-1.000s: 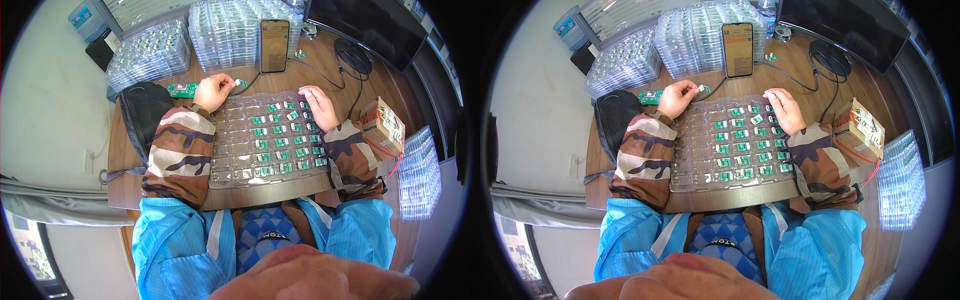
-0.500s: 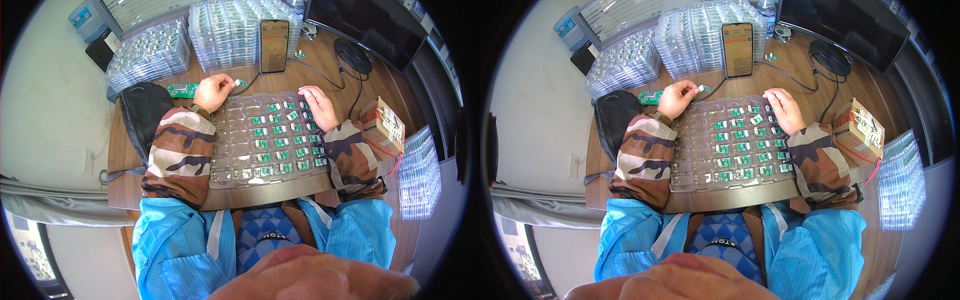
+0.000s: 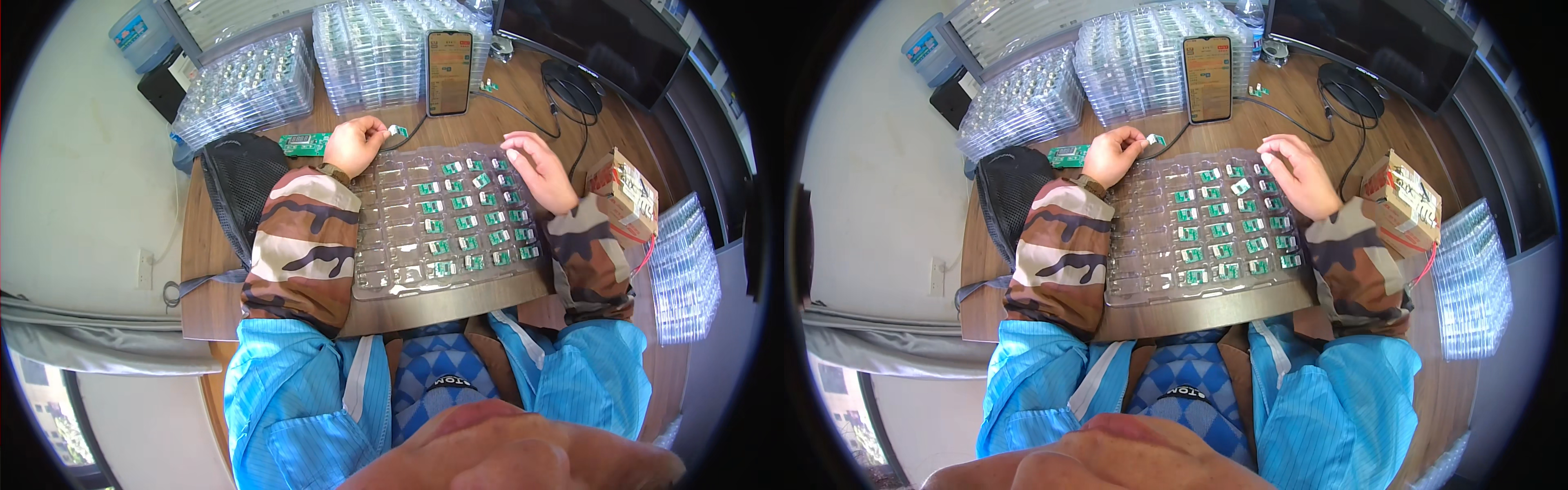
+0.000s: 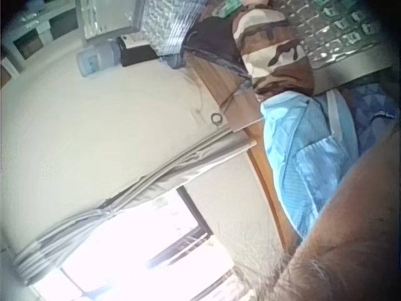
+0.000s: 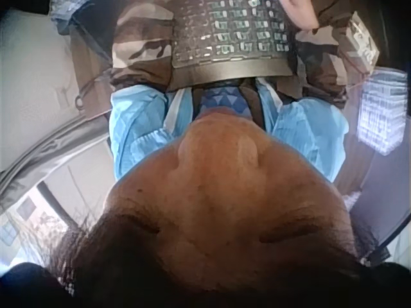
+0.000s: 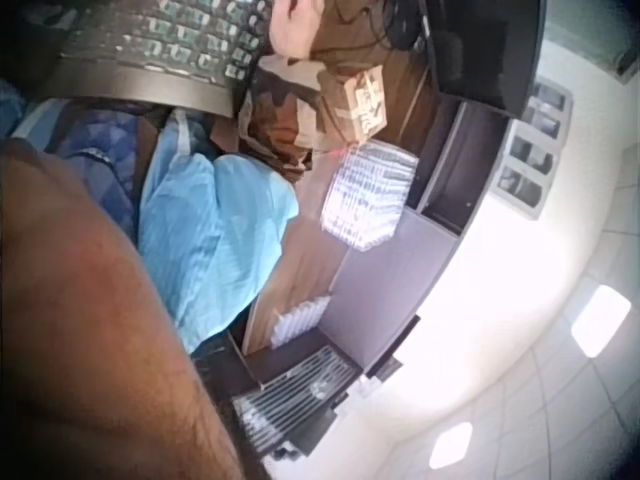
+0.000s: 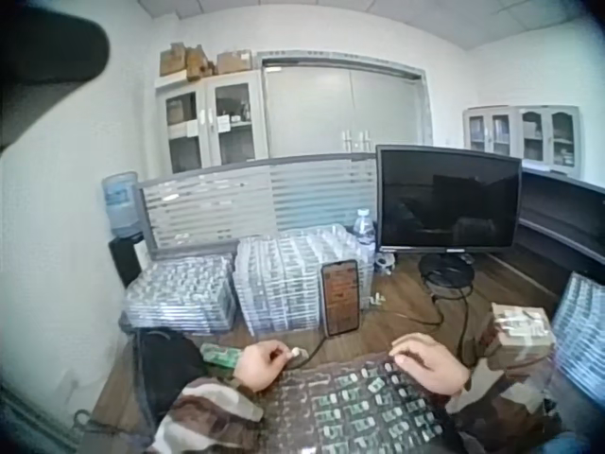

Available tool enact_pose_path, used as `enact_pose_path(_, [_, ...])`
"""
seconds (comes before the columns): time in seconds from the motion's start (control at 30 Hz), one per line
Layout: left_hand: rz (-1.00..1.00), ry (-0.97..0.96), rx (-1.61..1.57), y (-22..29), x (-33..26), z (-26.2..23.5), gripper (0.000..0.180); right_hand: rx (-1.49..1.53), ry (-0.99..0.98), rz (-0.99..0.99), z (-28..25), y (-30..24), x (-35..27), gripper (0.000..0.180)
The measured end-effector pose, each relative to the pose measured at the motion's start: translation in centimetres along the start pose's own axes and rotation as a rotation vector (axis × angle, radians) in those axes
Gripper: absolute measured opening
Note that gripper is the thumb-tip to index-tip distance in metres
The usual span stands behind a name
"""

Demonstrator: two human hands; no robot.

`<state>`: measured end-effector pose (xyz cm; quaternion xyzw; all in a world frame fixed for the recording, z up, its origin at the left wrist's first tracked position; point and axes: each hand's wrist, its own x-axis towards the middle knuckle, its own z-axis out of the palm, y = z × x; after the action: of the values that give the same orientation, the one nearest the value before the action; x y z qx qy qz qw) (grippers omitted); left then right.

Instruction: The user is picking small electronic components from containers and placing them onto a grid-like circuit board tray.

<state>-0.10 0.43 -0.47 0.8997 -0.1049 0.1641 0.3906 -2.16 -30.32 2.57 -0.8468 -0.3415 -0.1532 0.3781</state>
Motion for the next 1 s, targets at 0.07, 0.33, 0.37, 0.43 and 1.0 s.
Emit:
enact_pose_path(0.07, [-0.002, -0.018, 0.027, -0.1, 0.1, 0.0, 0.016, -0.106, -0.054, 0.029, -2.1, -3.1, -1.4, 0.017])
enact_pose_path(0.33, [0.010, -0.009, -0.009, -0.8, 0.3, 0.2, 0.016, -0.896, -0.213, 0.475, -11.0, -7.1, -11.3, 0.021])
enact_pose_path(0.37, [0.017, -0.021, -0.017, -0.6, 0.3, 0.2, 0.016, -0.984, -0.209, 0.555, -11.7, -7.2, -12.8, 0.023])
enact_pose_path(0.43, [-0.013, -0.022, -0.028, -0.4, 0.1, -0.2, 0.016, -0.996, -0.244, 0.663, -11.9, -7.4, -14.7, 0.030])
enact_pose_path(1.0, [-0.009, -0.032, -0.048, -0.7, 0.2, 0.1, 0.014, -1.414, -0.458, 0.800, -9.3, -2.4, -18.2, 0.012])
